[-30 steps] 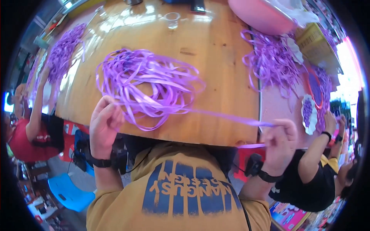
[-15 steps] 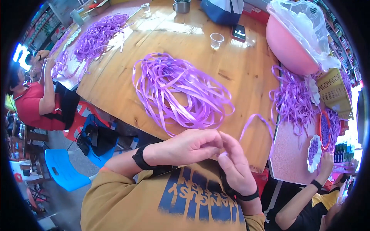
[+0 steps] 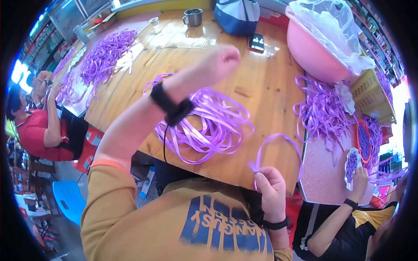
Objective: Tying and organizing purple ribbons on a wooden table.
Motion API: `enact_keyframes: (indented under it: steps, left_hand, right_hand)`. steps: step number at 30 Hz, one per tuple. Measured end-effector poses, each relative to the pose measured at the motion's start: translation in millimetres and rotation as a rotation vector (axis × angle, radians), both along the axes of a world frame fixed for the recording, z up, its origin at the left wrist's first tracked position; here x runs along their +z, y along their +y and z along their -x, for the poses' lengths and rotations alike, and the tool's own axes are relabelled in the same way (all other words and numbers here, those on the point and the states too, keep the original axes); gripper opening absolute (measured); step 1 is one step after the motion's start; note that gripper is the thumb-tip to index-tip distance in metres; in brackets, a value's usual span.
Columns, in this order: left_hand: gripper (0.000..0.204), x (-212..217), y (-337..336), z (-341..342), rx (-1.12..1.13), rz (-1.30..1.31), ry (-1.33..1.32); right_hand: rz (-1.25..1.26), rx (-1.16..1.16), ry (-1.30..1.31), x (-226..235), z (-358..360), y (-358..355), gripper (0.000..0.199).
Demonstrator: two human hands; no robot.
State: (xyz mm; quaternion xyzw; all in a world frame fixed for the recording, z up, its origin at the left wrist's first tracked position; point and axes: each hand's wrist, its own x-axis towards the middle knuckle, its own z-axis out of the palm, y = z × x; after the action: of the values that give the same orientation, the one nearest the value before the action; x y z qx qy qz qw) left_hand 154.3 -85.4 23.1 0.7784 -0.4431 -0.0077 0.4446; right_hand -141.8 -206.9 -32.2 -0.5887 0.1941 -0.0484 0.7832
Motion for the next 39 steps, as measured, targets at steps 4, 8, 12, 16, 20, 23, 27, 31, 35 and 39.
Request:
enact_keyframes:
  steps: [4, 8, 12, 16, 20, 23, 27, 31, 35, 39]
  left_hand:
    - [0.03, -36.3, -23.0, -84.9, 0.261, -0.162, -0.363]
    - [0.04, -90.4, -47.4, -116.0, 0.39, -0.311, -0.253]
    - [0.035, -81.4, -67.2, -92.7, 0.492, -0.453, -0.342]
    - [0.03, -86.7, -70.7, -107.2, 0.48, -0.583, -0.37]
    - [0.032, -81.0, -56.5, -108.0, 0.452, -0.602, -0.29]
    - [0.029, -46.5, -42.0, -86.9, 0.321, -0.425, -0.231]
    - [0.029, 1.5, -25.6, 24.1, -0.175, 0.024, 0.405]
    - [0.025, 26.9, 12.9, 126.5, -0.305, -0.108, 0.593]
    - [0.032, 6.3, 26.4, 170.4, -0.381, 0.05, 0.461]
    - [0.016, -4.6, 33.2, 179.1, -0.332, 0.043, 0.474]
  right_hand:
    - [-0.028, -0.026, -0.007, -6.3, 11.7, -2.6, 0.005]
    - [-0.09, -0.044, 0.034, -21.6, 14.6, -13.1, 0.006]
    - [-0.112, -0.051, 0.037, -27.6, 18.0, -12.5, 0.007]
    - [-0.109, -0.043, 0.027, -28.7, 17.8, -15.6, 0.007]
    - [-0.191, -0.053, 0.077, -19.4, 12.9, -19.3, 0.006]
    - [-0.261, -0.108, 0.088, -8.4, 8.5, -25.1, 0.005]
    - [-0.223, -0.107, -0.022, 18.5, 9.8, -27.3, 0.005]
    - [-0.042, -0.088, -0.055, 35.3, 8.6, -16.9, 0.005]
    - [-0.059, 0.061, -0.09, 38.0, 14.6, -9.8, 0.009]
    - [-0.061, 0.047, -0.073, 33.6, 13.4, 3.2, 0.011]
